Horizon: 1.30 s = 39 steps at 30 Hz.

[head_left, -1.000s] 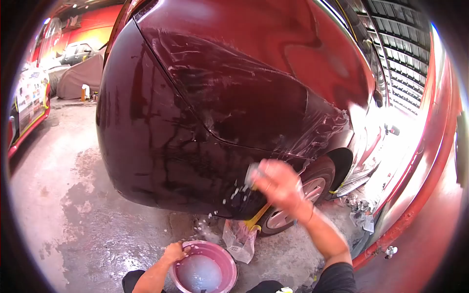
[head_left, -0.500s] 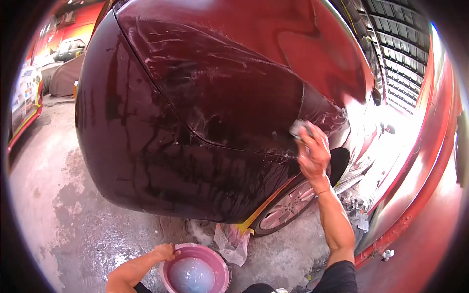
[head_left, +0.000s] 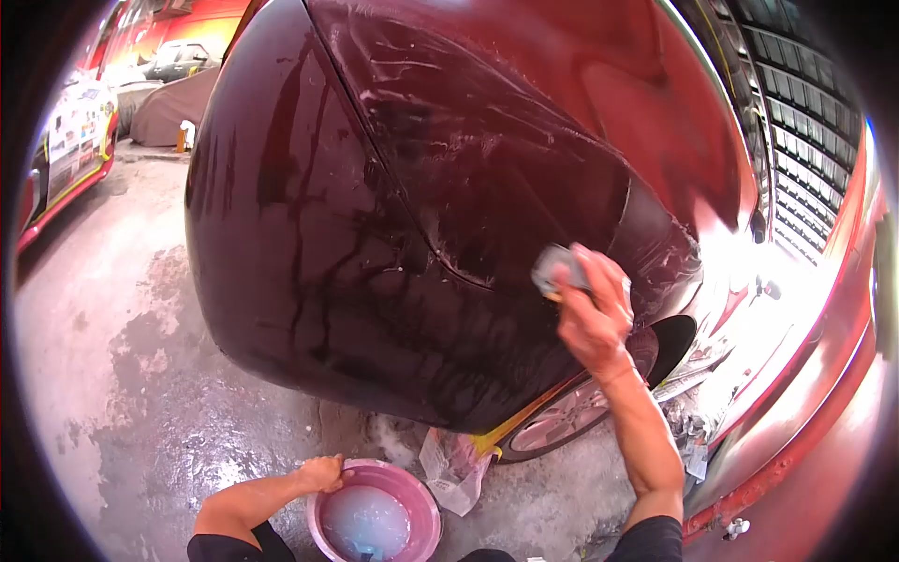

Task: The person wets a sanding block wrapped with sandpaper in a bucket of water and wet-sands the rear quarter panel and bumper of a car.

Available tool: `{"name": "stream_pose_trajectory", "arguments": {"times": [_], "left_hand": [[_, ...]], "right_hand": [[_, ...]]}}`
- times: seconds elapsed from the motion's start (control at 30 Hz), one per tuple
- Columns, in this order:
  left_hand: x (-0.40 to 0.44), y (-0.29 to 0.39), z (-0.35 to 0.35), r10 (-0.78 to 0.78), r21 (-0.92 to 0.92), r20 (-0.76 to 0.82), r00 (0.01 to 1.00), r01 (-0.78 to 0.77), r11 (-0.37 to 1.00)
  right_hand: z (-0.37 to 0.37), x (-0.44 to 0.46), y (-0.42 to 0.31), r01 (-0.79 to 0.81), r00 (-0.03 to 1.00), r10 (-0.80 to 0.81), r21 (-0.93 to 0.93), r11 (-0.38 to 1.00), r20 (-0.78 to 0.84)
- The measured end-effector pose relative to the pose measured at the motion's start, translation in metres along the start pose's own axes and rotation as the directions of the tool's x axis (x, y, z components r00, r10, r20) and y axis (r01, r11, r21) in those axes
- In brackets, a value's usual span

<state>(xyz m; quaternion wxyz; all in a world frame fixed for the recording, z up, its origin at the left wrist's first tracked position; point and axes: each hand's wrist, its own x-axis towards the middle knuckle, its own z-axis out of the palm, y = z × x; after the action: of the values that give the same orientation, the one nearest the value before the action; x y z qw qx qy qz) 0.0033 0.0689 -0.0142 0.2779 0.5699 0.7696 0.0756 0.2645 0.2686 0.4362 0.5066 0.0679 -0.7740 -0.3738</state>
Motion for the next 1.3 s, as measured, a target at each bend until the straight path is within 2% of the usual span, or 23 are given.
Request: {"name": "stream_pose_trajectory", "arguments": {"times": [0.03, 0.1, 0.2, 0.23, 0.3, 0.43, 0.5, 0.57, 0.63, 0.7, 0.77, 0.83, 0.93, 1.0, 1.07, 1.13, 1.2, 1.23, 1.3], "left_hand": [[-0.002, 0.002, -0.001, -0.003, -0.006, 0.007, 1.0, 0.003, 1.0], [-0.01, 0.006, 0.003, -0.016, -0.047, -0.084, 0.996, 0.012, 0.999], [-0.009, 0.005, 0.013, -0.007, -0.056, -0.099, 0.995, 0.002, 0.998], [-0.006, 0.0, 0.011, 0.003, -0.054, -0.119, 0.993, -0.009, 0.999], [0.003, 0.0, 0.011, 0.046, -0.07, -0.143, 0.989, -0.057, 0.996], [-0.005, 0.004, 0.001, 0.0, -0.112, -0.103, 0.995, -0.011, 0.994], [-0.013, 0.005, 0.007, -0.017, -0.144, -0.088, 0.996, 0.004, 0.99], [-0.008, 0.001, 0.01, -0.013, -0.149, -0.123, 0.992, -0.005, 0.989], [0.004, 0.0, 0.014, 0.009, -0.156, -0.153, 0.988, -0.033, 0.987], [0.004, -0.008, 0.017, 0.035, -0.108, -0.142, 0.989, -0.05, 0.993], [0.004, -0.003, 0.01, 0.017, -0.117, -0.129, 0.992, -0.032, 0.993], [-0.003, 0.0, 0.012, -0.006, -0.142, -0.112, 0.994, -0.01, 0.99], [-0.003, -0.003, 0.012, 0.013, -0.151, -0.142, 0.99, -0.034, 0.988], [-0.004, -0.003, 0.01, 0.023, -0.141, -0.138, 0.99, -0.042, 0.989], [-0.004, 0.004, 0.003, 0.035, -0.153, -0.152, 0.988, -0.059, 0.986], [-0.022, -0.002, 0.011, 0.02, -0.161, -0.143, 0.99, -0.044, 0.986], [-0.028, -0.002, 0.029, 0.069, -0.16, -0.508, 0.858, -0.173, 0.972], [-0.031, -0.007, 0.041, 0.09, -0.155, -0.522, 0.848, -0.198, 0.968], [-0.045, -0.014, 0.063, 0.06, -0.071, -0.576, 0.816, -0.123, 0.99]], "right_hand": [[0.012, 0.035, -0.019, 0.043, 0.999, -0.042, 0.068, 0.997, -0.012], [0.024, 0.085, -0.045, 0.089, 0.996, -0.092, 0.112, 0.99, 0.018], [0.02, 0.047, -0.026, 0.102, 0.995, -0.102, 0.076, 0.992, -0.004], [0.003, 0.015, -0.008, 0.064, 0.996, -0.065, 0.023, 0.998, 0.053], [-0.017, -0.053, 0.02, 0.006, 0.999, 0.002, -0.166, 0.986, 0.052], [0.021, 0.031, -0.034, 0.125, 0.991, -0.128, 0.091, 0.988, 0.029], [0.028, 0.043, -0.047, 0.096, 0.995, -0.096, 0.066, 0.993, 0.007], [0.015, 0.015, -0.039, 0.033, 0.999, -0.035, 0.065, 0.997, 0.033], [0.004, -0.008, -0.034, -0.012, 0.999, 0.013, -0.025, 1.0, 0.03], [0.019, -0.002, -0.045, -0.021, 0.999, 0.022, 0.033, 0.999, -0.027], [0.038, 0.047, -0.07, -0.007, 1.0, 0.009, 0.079, 0.997, -0.026], [0.049, 0.065, -0.084, -0.064, 0.994, 0.071, 0.08, 0.995, -0.084], [0.052, 0.025, -0.094, -0.186, 0.977, 0.188, 0.026, 0.982, -0.097], [0.059, 0.04, -0.102, -0.219, 0.961, 0.221, 0.034, 0.975, -0.164], [0.063, 0.113, -0.112, -0.23, 0.96, 0.242, 0.092, 0.969, -0.141], [0.067, 0.136, -0.121, -0.269, 0.95, 0.282, 0.104, 0.958, -0.138], [0.062, 0.089, -0.131, -0.33, 0.936, 0.329, 0.011, 0.944, -0.123], [0.063, 0.066, -0.135, -0.374, 0.92, 0.367, -0.034, 0.927, -0.138], [0.07, 0.082, -0.134, -0.382, 0.912, 0.369, -0.041, 0.923, -0.176]]}}
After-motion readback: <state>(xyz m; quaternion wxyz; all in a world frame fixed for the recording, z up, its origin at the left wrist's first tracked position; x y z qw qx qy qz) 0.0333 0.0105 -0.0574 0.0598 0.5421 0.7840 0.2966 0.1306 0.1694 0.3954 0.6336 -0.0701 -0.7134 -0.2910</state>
